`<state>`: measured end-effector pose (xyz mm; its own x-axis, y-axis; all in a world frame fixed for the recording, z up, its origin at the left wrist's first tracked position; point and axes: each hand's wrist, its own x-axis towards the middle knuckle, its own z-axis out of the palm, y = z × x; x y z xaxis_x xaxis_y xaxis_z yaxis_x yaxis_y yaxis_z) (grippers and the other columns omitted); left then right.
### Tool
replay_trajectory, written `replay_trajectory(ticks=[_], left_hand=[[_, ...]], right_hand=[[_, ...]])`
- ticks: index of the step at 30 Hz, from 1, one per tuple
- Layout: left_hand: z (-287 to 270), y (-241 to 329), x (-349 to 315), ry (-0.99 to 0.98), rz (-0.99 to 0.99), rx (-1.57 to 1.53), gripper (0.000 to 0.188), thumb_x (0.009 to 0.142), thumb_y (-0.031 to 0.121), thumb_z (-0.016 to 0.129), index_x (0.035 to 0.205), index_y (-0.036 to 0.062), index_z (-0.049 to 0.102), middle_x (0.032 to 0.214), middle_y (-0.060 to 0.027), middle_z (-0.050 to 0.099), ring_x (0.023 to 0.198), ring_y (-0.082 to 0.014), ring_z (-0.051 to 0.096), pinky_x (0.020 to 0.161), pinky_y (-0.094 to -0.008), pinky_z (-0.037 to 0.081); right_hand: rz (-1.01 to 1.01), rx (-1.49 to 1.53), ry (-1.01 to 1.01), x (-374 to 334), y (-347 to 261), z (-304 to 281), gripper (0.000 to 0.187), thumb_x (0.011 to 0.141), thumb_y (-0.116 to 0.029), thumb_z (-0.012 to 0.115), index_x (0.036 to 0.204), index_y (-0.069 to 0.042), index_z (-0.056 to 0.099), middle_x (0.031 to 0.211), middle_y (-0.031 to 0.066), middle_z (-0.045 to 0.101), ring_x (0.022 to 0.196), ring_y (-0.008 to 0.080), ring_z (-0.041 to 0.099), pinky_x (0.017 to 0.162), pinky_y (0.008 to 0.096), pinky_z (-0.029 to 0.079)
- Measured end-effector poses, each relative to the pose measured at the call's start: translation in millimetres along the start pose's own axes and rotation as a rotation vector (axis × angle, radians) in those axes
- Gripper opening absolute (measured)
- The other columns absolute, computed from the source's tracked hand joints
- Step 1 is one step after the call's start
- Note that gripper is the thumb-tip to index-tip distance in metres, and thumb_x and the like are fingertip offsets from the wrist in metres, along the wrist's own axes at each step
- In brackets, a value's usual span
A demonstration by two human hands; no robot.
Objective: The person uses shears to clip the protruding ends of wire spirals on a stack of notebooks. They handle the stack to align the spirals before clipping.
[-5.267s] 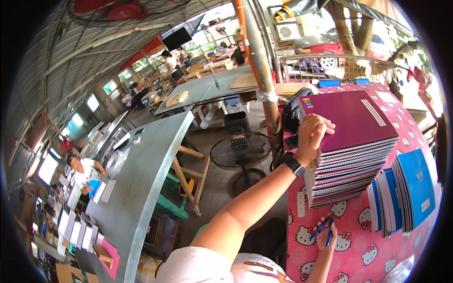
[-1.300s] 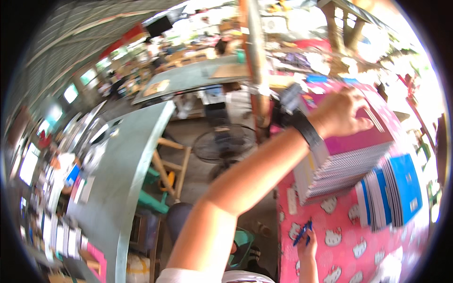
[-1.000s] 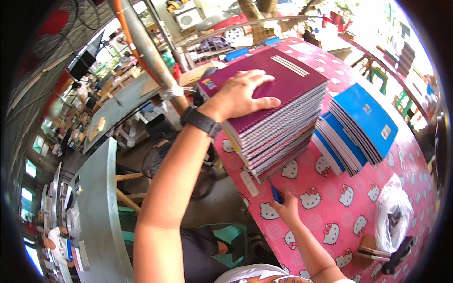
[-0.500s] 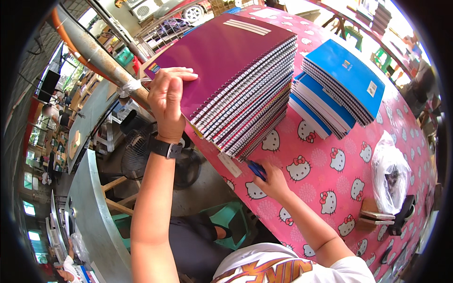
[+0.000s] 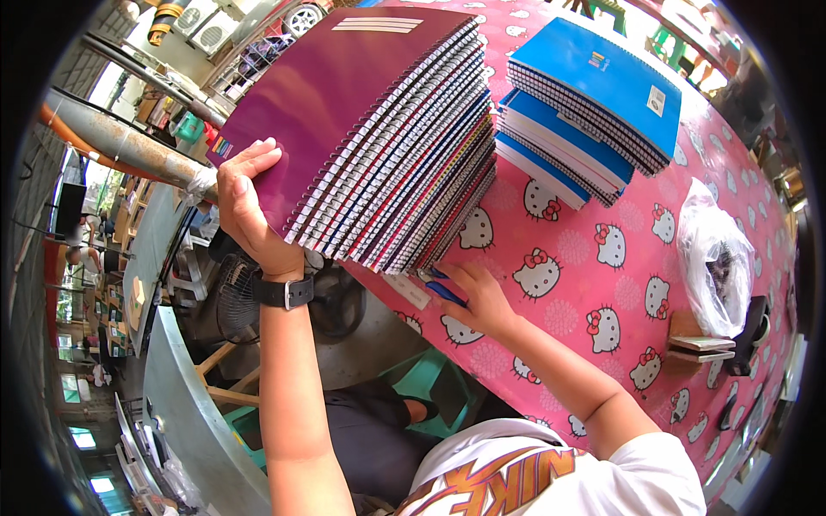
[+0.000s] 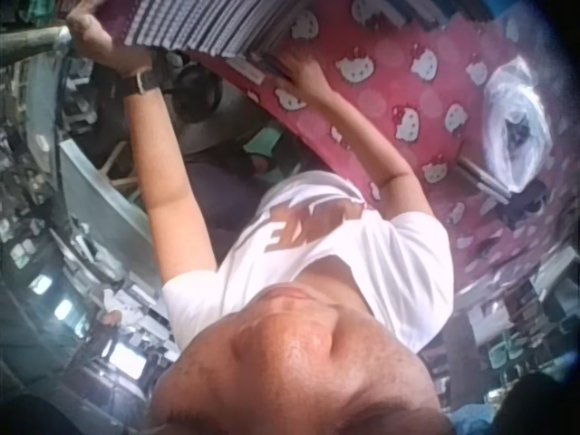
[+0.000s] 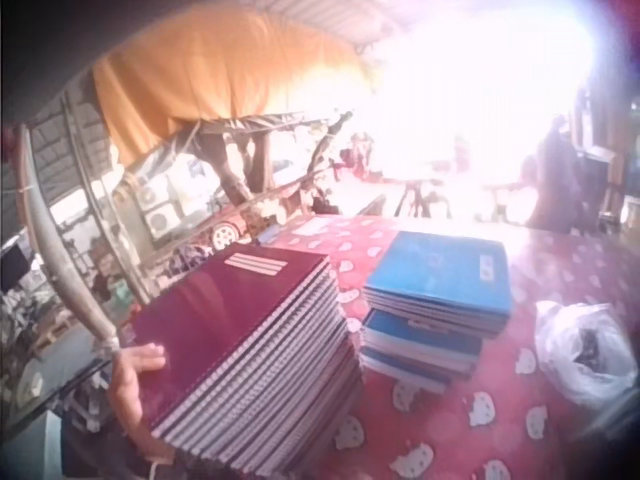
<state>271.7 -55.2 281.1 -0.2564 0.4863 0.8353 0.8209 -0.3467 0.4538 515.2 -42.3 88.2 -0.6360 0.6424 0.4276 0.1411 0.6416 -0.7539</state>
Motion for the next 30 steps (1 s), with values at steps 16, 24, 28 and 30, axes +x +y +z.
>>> replay_trajectory(ticks=[16,24,28,30], left_hand=[[6.9,-0.2,2.0,0.104,0.012,-0.063,0.046,0.088,0.027,0.029,0.085,-0.0046,0.062,0.095,-0.0161,0.063,0.098,-0.0277,0.057,0.092,-0.0407,0.041],[5.6,-0.7,2.4,0.116,-0.008,-0.09,0.045,0.088,0.026,0.03,0.086,-0.0048,0.063,0.095,-0.0158,0.064,0.098,-0.0276,0.057,0.092,-0.0399,0.041],[8.4,-1.5,1.2,0.115,-0.008,-0.078,0.045,0.089,0.025,0.029,0.085,-0.0045,0.063,0.096,-0.0159,0.064,0.098,-0.0273,0.057,0.092,-0.04,0.041],[7.1,-1.2,1.4,0.116,-0.008,-0.086,0.044,0.089,0.024,0.029,0.085,-0.0046,0.062,0.096,-0.0162,0.064,0.098,-0.0273,0.057,0.092,-0.0399,0.041]], right_hand=[[-0.158,-0.222,-0.021,7.9,16.7,1.3,0.058,0.068,-0.027,0.069,0.122,-0.01,0.055,0.1,0.0112,0.058,0.089,0.0302,0.054,0.076,0.0397,0.043],[0.852,1.268,-0.474,9.3,2.2,-5.2,0.035,0.088,-0.023,0.056,0.109,0.005,0.057,0.091,0.0079,0.067,0.07,0.0137,0.062,0.056,0.027,0.047],[0.301,0.261,-0.194,2.4,-2.7,-2.2,0.048,0.076,-0.023,0.065,0.118,-0.004,0.055,0.099,0.0135,0.06,0.089,0.0301,0.055,0.079,0.0403,0.042],[0.058,-0.079,-0.056,2.1,-2.5,-1.5,0.053,0.072,-0.023,0.068,0.121,-0.007,0.055,0.101,0.0151,0.057,0.095,0.0345,0.052,0.086,0.0441,0.04]])
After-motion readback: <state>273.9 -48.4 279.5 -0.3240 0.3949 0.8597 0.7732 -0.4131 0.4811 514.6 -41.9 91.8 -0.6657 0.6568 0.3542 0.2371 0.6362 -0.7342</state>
